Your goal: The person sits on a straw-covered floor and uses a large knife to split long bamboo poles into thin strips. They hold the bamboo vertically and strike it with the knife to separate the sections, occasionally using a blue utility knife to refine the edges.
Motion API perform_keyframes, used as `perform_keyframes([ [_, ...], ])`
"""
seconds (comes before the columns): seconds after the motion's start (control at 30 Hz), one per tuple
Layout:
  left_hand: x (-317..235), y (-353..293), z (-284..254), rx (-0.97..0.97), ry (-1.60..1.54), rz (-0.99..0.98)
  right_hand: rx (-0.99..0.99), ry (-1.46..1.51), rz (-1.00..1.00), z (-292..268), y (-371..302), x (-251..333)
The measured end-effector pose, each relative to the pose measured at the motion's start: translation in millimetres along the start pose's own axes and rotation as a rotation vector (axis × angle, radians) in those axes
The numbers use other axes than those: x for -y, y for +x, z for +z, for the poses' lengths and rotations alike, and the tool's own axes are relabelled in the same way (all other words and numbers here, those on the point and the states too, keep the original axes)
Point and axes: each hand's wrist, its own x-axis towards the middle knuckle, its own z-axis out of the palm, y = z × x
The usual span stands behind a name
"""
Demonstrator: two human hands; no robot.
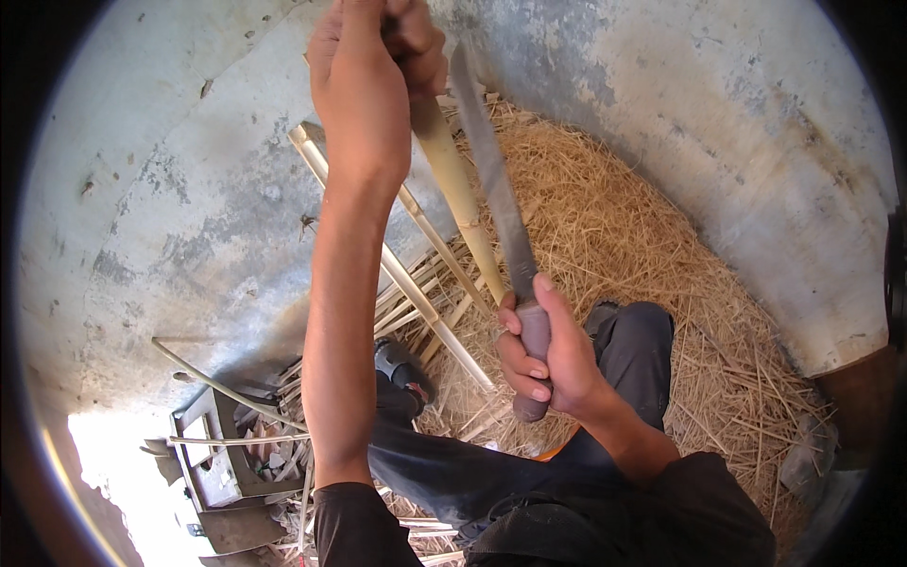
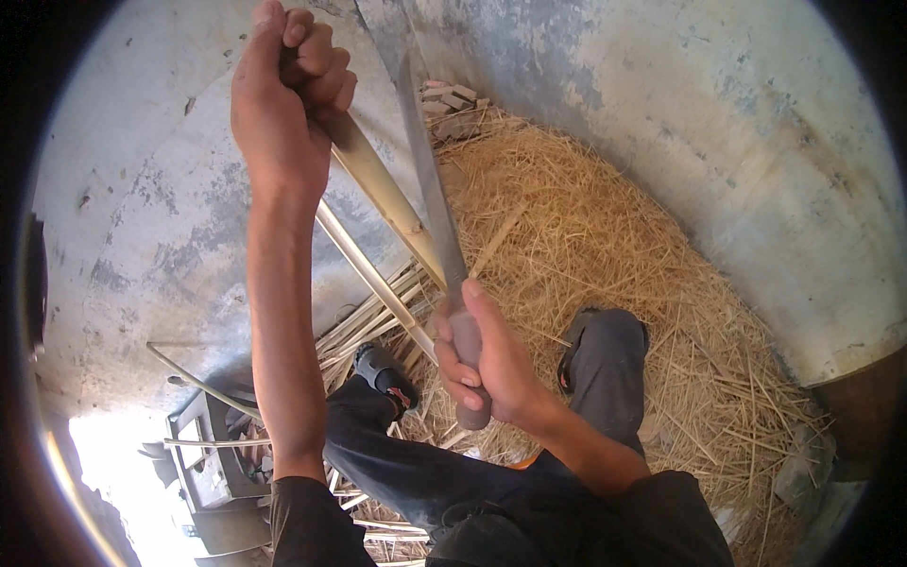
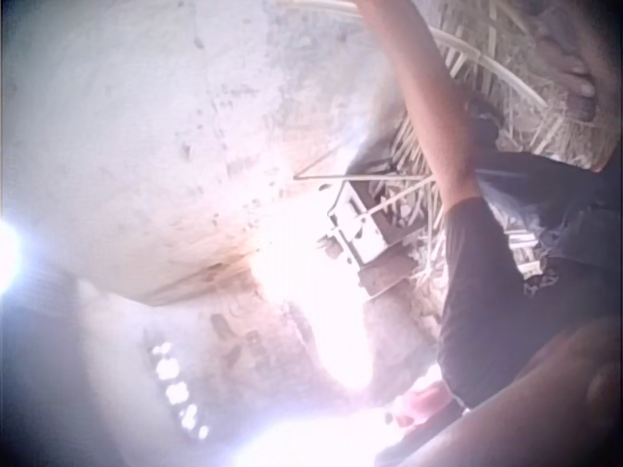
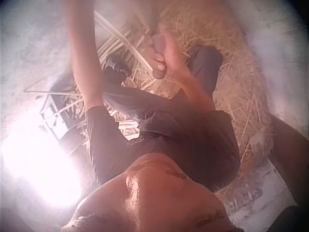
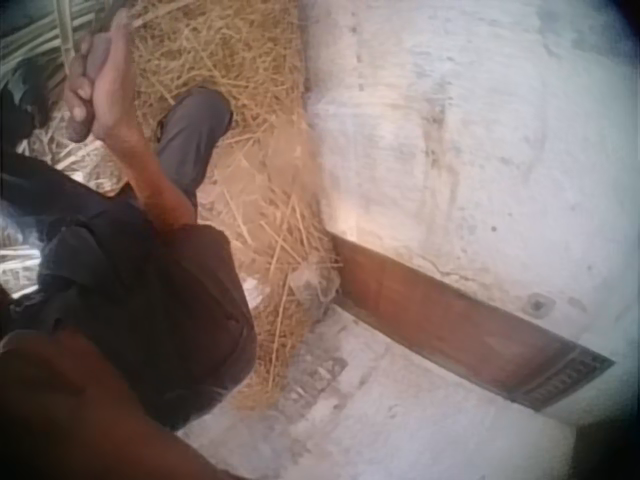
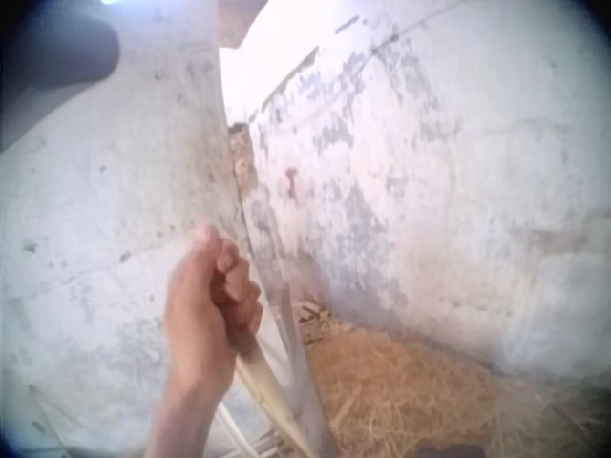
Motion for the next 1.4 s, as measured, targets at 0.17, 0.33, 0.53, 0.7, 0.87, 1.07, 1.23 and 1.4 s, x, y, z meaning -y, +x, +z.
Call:
perform_keyframes([
  [0.17, 5.3, 3.4, 8.0, -0.099, 0.028, 0.039, -0.107, -0.137, -0.2, 7.1, 3.7, -3.8],
  [0.33, 5.8, 2.3, 2.7, -0.057, 0.095, 0.083, -0.267, -0.025, 0.136, -31.0, 21.9, -39.4],
  [0.53, 10.8, 3.0, 5.5, -0.036, 0.063, 0.098, -0.196, -0.062, -0.078, -9.2, 18.7, -14.3],
  [0.7, 9.2, 7.2, 7.7, -0.153, 0.101, 0.072, -0.004, -0.102, -0.41, -7.5, 3.4, 9.0],
  [0.87, 8.3, 5.9, 12.9, -0.223, 0.167, 0.06, -0.198, -0.061, -0.003, -12.9, 0.3, -7.8],
  [1.07, 9.1, 7.6, 10.8, -0.194, 0.113, 0.059, -0.123, -0.073, -0.179, -0.4, -16.6, 25.2],
  [1.23, 12.0, 7.4, 7.4, -0.122, 0.12, 0.116, -0.096, -0.099, -0.305, -4.2, -13.2, 14.1],
  [1.4, 15.7, 4.5, 5.5, -0.148, 0.195, 0.181, -0.176, -0.076, 0.163, -20.2, -2.3, -6.8],
])
